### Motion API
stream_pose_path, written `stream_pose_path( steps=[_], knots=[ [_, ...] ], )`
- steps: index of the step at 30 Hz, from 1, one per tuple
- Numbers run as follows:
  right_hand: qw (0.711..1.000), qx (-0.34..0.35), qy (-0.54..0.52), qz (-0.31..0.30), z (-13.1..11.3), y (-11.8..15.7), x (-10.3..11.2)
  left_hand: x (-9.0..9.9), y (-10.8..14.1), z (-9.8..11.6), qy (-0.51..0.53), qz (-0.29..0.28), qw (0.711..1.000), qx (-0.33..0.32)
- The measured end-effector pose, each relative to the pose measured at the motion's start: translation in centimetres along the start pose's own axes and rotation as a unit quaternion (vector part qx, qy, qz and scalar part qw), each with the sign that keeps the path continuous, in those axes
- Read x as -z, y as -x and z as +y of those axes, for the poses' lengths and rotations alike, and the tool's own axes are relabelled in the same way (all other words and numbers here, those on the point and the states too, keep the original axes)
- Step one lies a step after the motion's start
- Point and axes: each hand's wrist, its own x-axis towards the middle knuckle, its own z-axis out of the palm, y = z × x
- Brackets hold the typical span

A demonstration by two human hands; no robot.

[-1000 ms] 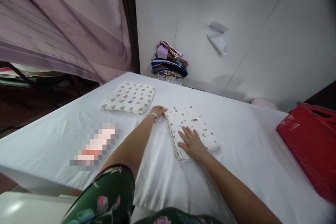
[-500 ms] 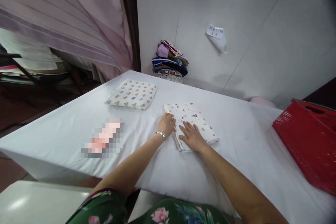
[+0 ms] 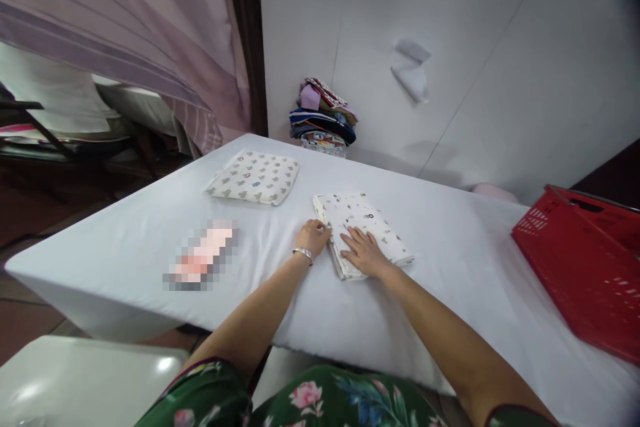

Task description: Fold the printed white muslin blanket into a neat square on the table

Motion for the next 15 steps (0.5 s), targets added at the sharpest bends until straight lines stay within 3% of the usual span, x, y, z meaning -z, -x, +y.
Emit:
stream_pose_path(
  steps=[4,10,13,15],
  knots=[
    [0.999,-0.005,-0.025,0.024,-0.9,0.5,0.4,-0.1,0.1,0.0,0.004,0.0,1.0,0.004],
    [0.998,0.045,-0.002,0.034,-2.3,2.1,-1.9,0.1,-0.1,0.3,0.006,-0.009,1.0,0.015],
    [0.997,0.05,-0.049,0.011,-1.8,1.9,-1.7,0.5,-0.8,0.7,0.012,-0.034,0.998,0.052],
    [0.995,0.038,-0.084,0.035,-0.3,1.5,-0.9,0.8,-1.1,1.0,0.017,-0.054,0.995,0.076]
  ],
)
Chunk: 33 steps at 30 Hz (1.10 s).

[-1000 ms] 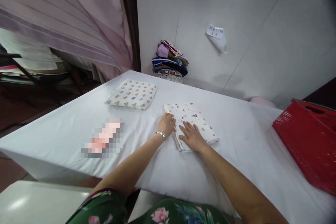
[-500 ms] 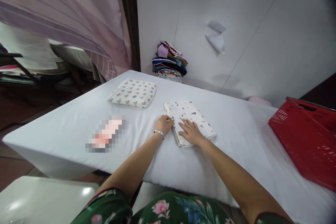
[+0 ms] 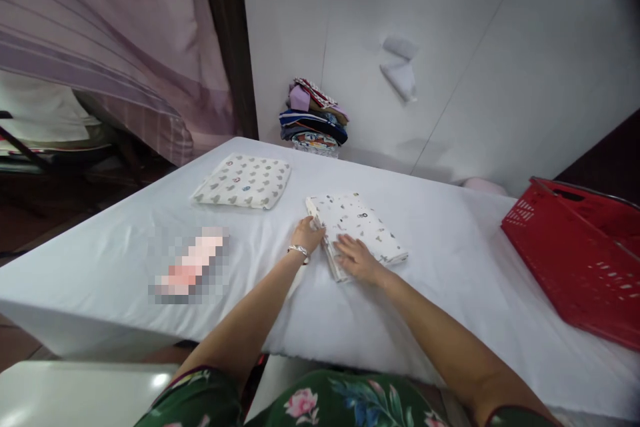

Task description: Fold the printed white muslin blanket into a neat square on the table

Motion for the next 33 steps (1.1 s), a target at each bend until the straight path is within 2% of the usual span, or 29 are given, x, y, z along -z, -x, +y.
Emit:
stream_pose_path(
  steps=[2,4,7,10,14,17,19,24,28,33],
  knots=[
    [0.996,-0.053,-0.01,0.073,2.1,0.0,1.3,0.1,0.2,0.1,0.001,-0.001,1.0,0.0],
    [0.981,-0.142,0.004,0.136,4.7,0.4,2.7,-0.1,0.8,0.1,0.0,0.017,1.0,-0.026],
    [0.953,-0.278,-0.013,0.118,8.3,1.6,4.4,-0.4,2.3,0.0,0.009,0.019,0.999,-0.047],
    [0.93,-0.353,-0.079,0.071,10.3,2.4,5.3,-0.6,3.1,0.3,0.034,-0.021,0.999,-0.007],
    [0.92,-0.379,-0.085,0.054,10.8,1.5,5.6,-0.9,2.9,0.9,0.089,-0.056,0.992,0.068],
    [0.917,-0.387,-0.084,0.041,10.8,0.4,5.7,-1.3,2.4,1.2,0.14,-0.053,0.984,0.099],
    [0.907,-0.4,-0.122,0.039,10.8,0.2,6.0,-1.5,2.3,1.4,0.167,-0.044,0.978,0.114],
    [0.857,-0.425,-0.286,0.054,11.0,1.0,6.6,-1.6,2.1,2.3,0.254,-0.043,0.951,0.17],
    [0.812,-0.422,-0.397,0.07,11.0,1.7,6.5,-1.6,1.9,2.8,0.28,-0.068,0.938,0.191],
    [0.788,-0.386,-0.477,0.053,11.1,2.4,5.8,-1.8,1.4,2.2,0.289,-0.113,0.931,0.192]
  ],
)
